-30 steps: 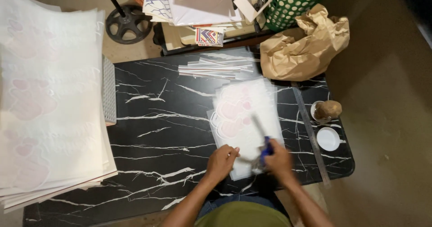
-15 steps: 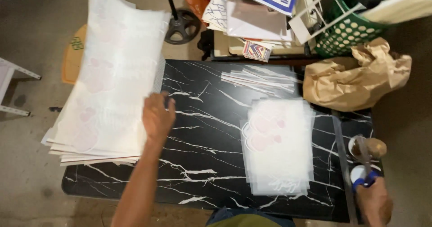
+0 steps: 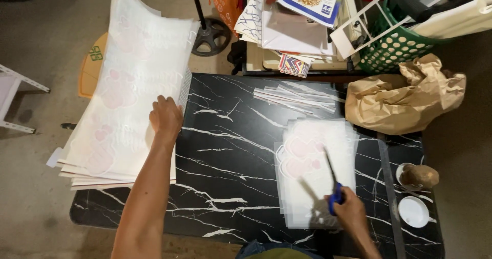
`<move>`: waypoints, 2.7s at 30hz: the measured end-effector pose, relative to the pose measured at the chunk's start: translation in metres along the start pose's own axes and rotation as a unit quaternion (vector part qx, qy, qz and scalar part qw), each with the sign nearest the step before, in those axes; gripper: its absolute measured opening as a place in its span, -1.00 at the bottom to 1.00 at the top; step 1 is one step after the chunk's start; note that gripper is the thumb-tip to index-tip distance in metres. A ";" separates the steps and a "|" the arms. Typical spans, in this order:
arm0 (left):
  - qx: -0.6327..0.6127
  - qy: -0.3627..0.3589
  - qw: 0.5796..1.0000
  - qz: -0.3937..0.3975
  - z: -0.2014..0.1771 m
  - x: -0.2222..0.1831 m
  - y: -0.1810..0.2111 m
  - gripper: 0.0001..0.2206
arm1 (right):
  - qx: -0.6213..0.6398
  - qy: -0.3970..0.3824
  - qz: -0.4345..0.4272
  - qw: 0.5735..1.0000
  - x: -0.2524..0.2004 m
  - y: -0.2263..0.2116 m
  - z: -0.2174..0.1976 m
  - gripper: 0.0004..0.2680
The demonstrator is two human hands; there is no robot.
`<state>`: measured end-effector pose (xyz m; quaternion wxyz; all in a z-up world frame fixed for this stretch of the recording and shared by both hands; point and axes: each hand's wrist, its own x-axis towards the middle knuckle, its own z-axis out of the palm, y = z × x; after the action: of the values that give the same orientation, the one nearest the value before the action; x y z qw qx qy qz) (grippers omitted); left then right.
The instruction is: Manually cutting individual stickers from a printed sheet using scissors.
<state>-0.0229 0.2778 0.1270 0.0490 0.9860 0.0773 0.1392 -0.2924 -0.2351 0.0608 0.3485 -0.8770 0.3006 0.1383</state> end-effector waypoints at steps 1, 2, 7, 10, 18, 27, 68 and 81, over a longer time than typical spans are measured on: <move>-0.002 0.000 1.000 0.001 0.020 0.003 -0.009 -0.62 | 0.000 0.002 0.001 1.000 -0.006 -0.007 -0.001 -0.73; 0.009 -0.007 1.000 -0.002 0.038 0.005 -0.021 -0.78 | 0.013 -0.028 0.002 1.000 -0.011 -0.015 -0.001 -0.77; -0.121 0.016 0.985 -0.120 0.054 0.015 -0.034 -0.79 | 0.031 -0.072 -0.018 0.997 -0.024 -0.036 0.003 -0.80; -0.009 0.013 1.000 -0.027 0.024 0.015 -0.023 -0.92 | 0.013 -0.079 -0.025 0.996 -0.020 -0.028 0.010 -0.78; -0.075 -0.027 0.993 -0.086 -0.021 0.010 -0.003 -0.68 | 0.061 -0.098 -0.028 0.993 -0.028 -0.059 0.003 -0.74; -0.079 -0.036 0.987 0.132 -0.014 -0.008 0.061 -0.83 | 0.215 -0.134 -0.024 0.967 -0.024 -0.073 0.010 -0.70; -0.185 -0.141 0.823 0.518 0.033 -0.255 0.078 -0.83 | 0.498 0.059 0.089 0.861 0.066 0.092 -0.004 -0.67; -0.339 -0.084 0.848 0.398 0.021 -0.243 0.097 -0.77 | 0.424 -0.024 0.097 0.900 0.040 0.114 0.008 -0.76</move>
<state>-0.2344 0.1402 0.0536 0.3266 0.8624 -0.3780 0.0814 -0.3328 -0.3126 -0.0228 0.6797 -0.6086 0.4060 0.0523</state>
